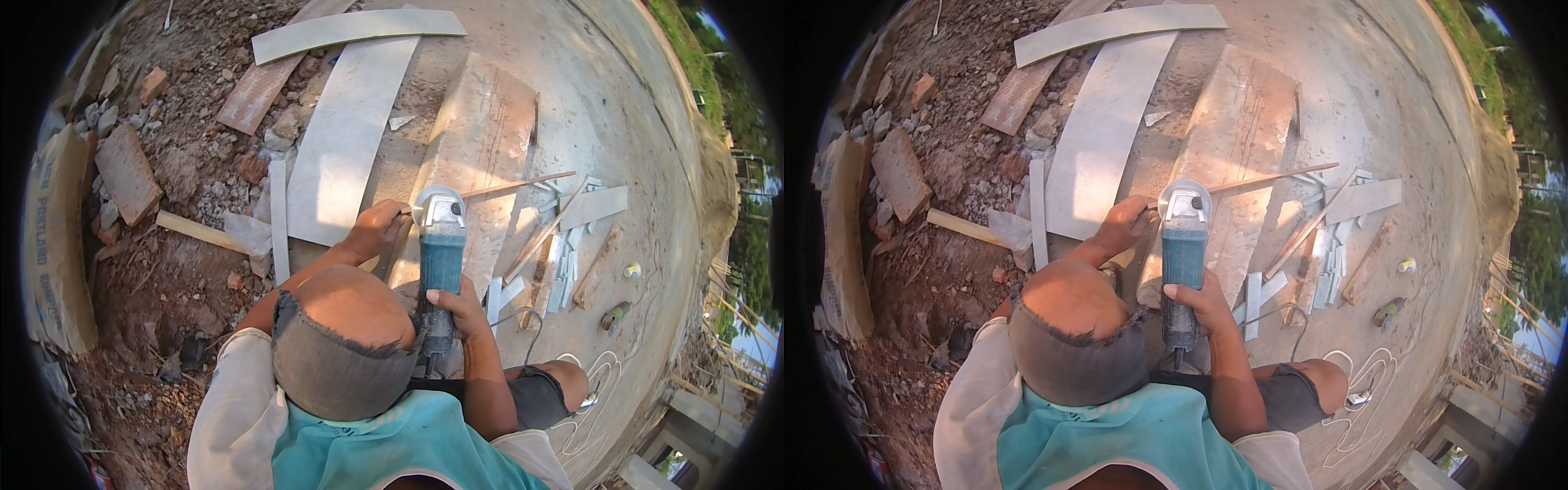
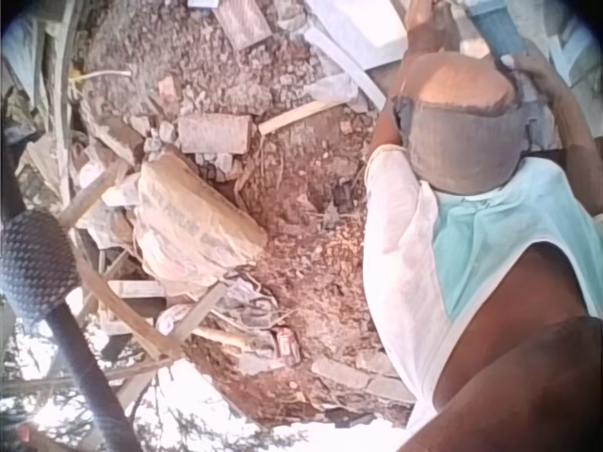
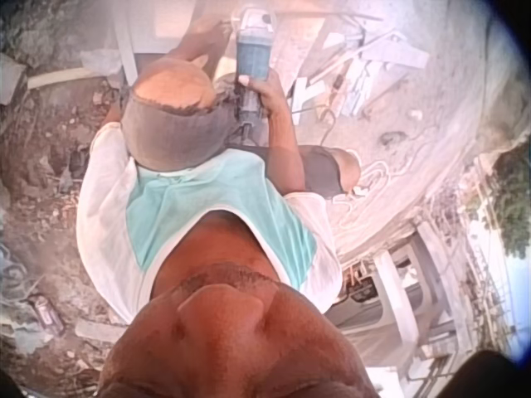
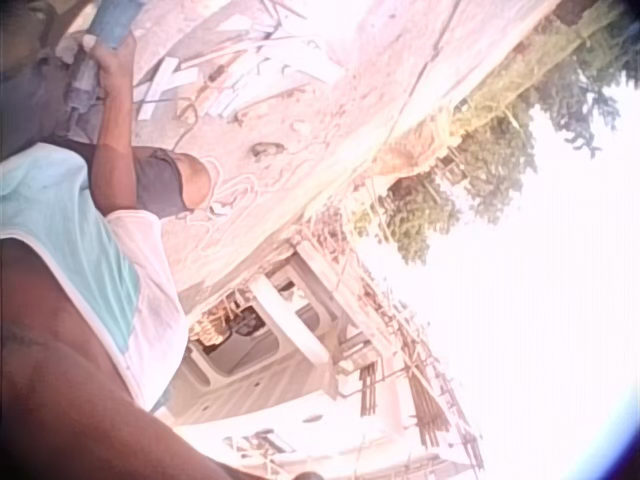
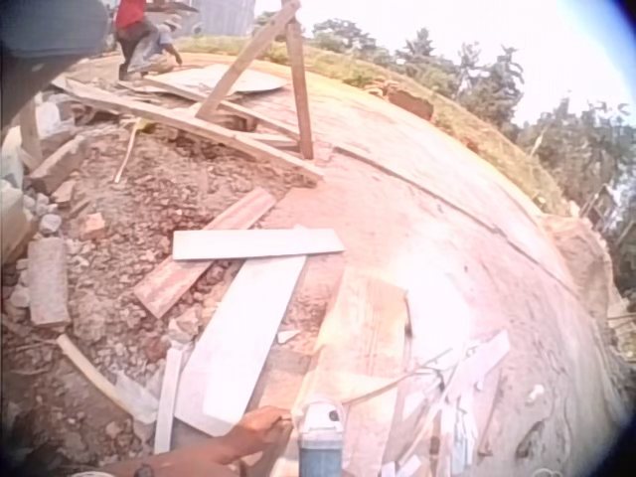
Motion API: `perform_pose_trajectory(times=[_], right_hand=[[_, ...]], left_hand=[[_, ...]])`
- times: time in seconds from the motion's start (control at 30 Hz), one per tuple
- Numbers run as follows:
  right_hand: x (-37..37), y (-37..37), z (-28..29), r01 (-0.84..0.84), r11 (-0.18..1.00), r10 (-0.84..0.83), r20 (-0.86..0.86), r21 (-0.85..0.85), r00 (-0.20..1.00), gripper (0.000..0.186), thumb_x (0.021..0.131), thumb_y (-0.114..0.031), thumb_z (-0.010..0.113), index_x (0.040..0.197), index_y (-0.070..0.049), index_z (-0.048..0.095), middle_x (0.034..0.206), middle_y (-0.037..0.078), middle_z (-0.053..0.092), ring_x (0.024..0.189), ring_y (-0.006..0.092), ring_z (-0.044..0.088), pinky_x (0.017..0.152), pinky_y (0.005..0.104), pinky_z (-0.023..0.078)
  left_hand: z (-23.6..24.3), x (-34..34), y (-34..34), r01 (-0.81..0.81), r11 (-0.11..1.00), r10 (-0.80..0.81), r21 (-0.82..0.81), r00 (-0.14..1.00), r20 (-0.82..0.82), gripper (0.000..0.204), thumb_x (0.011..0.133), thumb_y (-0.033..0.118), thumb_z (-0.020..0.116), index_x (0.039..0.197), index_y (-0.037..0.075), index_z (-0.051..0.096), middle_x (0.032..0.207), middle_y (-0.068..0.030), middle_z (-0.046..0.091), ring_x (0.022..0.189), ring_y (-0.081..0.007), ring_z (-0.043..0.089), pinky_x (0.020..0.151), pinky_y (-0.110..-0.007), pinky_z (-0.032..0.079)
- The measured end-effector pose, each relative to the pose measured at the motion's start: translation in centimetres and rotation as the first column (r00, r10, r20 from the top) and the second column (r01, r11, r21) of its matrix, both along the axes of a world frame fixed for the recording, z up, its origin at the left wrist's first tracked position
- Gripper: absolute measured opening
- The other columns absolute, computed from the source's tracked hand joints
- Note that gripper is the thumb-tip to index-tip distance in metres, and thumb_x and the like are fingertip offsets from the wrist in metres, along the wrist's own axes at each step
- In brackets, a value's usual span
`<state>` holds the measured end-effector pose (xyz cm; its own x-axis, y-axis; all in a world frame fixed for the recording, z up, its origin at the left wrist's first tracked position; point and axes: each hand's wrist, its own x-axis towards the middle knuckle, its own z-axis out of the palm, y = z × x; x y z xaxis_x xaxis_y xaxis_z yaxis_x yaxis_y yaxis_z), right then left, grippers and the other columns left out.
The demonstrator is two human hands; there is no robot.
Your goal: The person uses an angle grinder to cut a tile piece while sitting on the ground.
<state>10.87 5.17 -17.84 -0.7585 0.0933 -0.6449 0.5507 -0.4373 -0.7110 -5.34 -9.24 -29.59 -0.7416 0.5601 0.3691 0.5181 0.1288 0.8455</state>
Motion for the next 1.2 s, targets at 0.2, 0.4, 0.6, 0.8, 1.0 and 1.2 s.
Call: perform_pose_trajectory(times=[0.2, 0.4, 0.6, 0.8, 1.0, 1.2], right_hand=[[0.0, 0.8, 0.0, 0.032, 0.999, -0.032, 0.006, 0.022, 0.999, 0.053, 0.069, -0.023, 0.075, 0.109, 0.004, 0.054, 0.089, 0.017, 0.067, 0.077, 0.0249, 0.068, 0.069, 0.0369, 0.058], [0.1, 1.4, 0.6, 0.072, 0.997, -0.072, 0.016, -0.001, 0.997, 0.053, 0.071, -0.024, 0.074, 0.110, 0.005, 0.054, 0.089, 0.017, 0.068, 0.076, 0.0243, 0.068, 0.067, 0.0360, 0.058], [0.2, 2.0, 0.6, 0.109, 0.994, -0.109, 0.010, -0.007, 0.994, 0.050, 0.072, -0.024, 0.074, 0.108, 0.006, 0.055, 0.089, 0.017, 0.068, 0.073, 0.0245, 0.069, 0.064, 0.0361, 0.059], [0.3, 2.4, 0.5, 0.125, 0.992, -0.125, -0.002, 0.003, 0.992, 0.049, 0.073, -0.025, 0.074, 0.106, 0.006, 0.056, 0.088, 0.017, 0.068, 0.072, 0.0241, 0.069, 0.062, 0.0357, 0.059], [0.5, 3.0, -0.1, 0.175, 0.985, -0.175, -0.010, 0.013, 0.985, 0.046, 0.074, -0.025, 0.072, 0.105, 0.007, 0.058, 0.087, 0.017, 0.068, 0.071, 0.0236, 0.069, 0.061, 0.0354, 0.058], [0.5, 3.5, 0.2, 0.168, 0.986, -0.169, -0.022, -0.004, 0.985, 0.046, 0.074, -0.024, 0.072, 0.105, 0.006, 0.058, 0.087, 0.018, 0.068, 0.072, 0.0237, 0.069, 0.062, 0.0355, 0.059]], left_hand=[[0.3, -0.2, -0.1, 0.014, 1.000, -0.014, -0.014, 1.000, -0.003, 0.009, 0.086, 0.000, 0.061, 0.094, -0.001, 0.060, 0.082, -0.0173, 0.059, 0.075, -0.0358, 0.061, 0.065, -0.042, 0.050], [0.5, -0.1, -0.7, 0.012, 0.999, -0.012, -0.043, 1.000, 0.001, 0.015, 0.085, -0.001, 0.061, 0.099, -0.001, 0.061, 0.083, -0.0171, 0.059, 0.074, -0.0351, 0.061, 0.064, -0.041, 0.050], [0.3, -0.1, -2.0, -0.016, 0.998, 0.016, -0.055, 1.000, 0.000, 0.017, 0.084, -0.003, 0.061, 0.100, -0.002, 0.062, 0.080, -0.0152, 0.059, 0.071, -0.0301, 0.062, 0.063, -0.038, 0.049], [0.4, 0.3, -4.0, -0.010, 0.990, 0.017, -0.141, 0.998, 0.053, 0.016, 0.084, -0.002, 0.063, 0.100, 0.000, 0.063, 0.082, -0.0158, 0.060, 0.073, -0.0319, 0.062, 0.063, -0.038, 0.050], [-0.4, 0.6, -6.2, 0.006, 0.996, -0.001, -0.089, 0.998, 0.057, 0.018, 0.084, 0.001, 0.069, 0.101, 0.001, 0.062, 0.079, -0.0147, 0.059, 0.070, -0.0289, 0.061, 0.061, -0.036, 0.049], [-0.9, 0.8, -7.4, 0.014, 0.997, -0.008, -0.073, 0.997, 0.071, 0.019, 0.084, 0.000, 0.071, 0.102, 0.001, 0.062, 0.080, -0.0132, 0.059, 0.068, -0.0249, 0.060, 0.059, -0.033, 0.048]])
